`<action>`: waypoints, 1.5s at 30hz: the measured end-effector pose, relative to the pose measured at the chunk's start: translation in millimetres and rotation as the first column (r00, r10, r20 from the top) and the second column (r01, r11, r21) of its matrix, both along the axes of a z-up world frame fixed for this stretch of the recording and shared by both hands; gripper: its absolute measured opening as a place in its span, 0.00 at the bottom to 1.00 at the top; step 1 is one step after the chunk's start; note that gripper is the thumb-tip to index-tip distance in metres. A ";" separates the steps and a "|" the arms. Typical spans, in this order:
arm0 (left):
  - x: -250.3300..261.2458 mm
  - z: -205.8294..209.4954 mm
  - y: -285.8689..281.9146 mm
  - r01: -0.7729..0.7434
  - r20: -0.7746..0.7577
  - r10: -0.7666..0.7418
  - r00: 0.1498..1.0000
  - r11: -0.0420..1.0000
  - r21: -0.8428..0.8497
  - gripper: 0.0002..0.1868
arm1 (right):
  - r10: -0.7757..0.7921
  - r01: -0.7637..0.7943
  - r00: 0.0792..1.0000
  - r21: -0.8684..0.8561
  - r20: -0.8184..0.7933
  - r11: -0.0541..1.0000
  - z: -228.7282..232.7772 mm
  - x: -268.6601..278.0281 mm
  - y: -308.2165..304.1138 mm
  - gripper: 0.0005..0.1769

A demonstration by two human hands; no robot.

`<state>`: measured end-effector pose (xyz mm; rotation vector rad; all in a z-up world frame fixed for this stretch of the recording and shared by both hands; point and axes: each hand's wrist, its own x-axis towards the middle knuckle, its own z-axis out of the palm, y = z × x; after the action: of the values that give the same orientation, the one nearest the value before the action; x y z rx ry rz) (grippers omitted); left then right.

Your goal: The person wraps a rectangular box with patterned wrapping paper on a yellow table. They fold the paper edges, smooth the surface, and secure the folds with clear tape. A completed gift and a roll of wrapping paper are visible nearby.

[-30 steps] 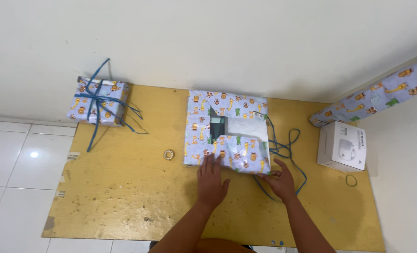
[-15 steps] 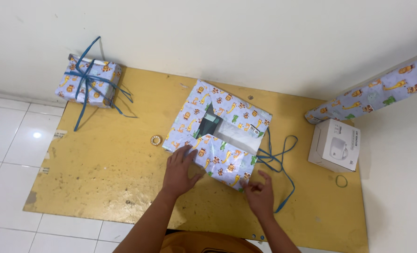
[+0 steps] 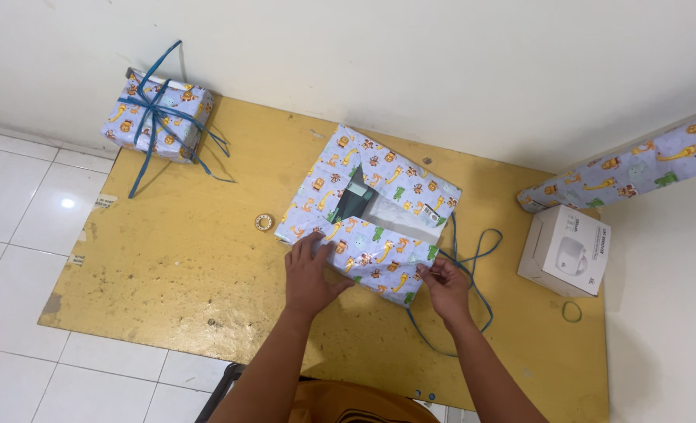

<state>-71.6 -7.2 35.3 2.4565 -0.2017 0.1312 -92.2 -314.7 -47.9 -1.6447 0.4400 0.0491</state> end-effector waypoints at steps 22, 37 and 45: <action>4.1 -19.0 -17.0 -0.076 0.068 0.072 0.995 0.996 0.053 0.34 | 0.071 -0.149 0.983 -0.502 -0.171 0.852 44.9 -16.1 43.3 0.47; 5.8 -7.0 -23.3 -0.111 0.060 0.111 0.992 0.994 0.000 0.32 | -0.036 -0.059 0.996 -0.880 -0.086 0.472 51.2 7.3 73.2 0.43; 5.4 -9.5 -30.7 -0.142 0.087 0.138 0.987 0.989 0.036 0.29 | 0.501 -0.131 0.847 -0.842 0.179 0.523 50.2 -4.5 100.5 0.14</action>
<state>-66.2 -37.9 25.7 2.5090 -0.0683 0.2953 -96.7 -214.2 2.3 -2.5767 -0.2579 -0.2572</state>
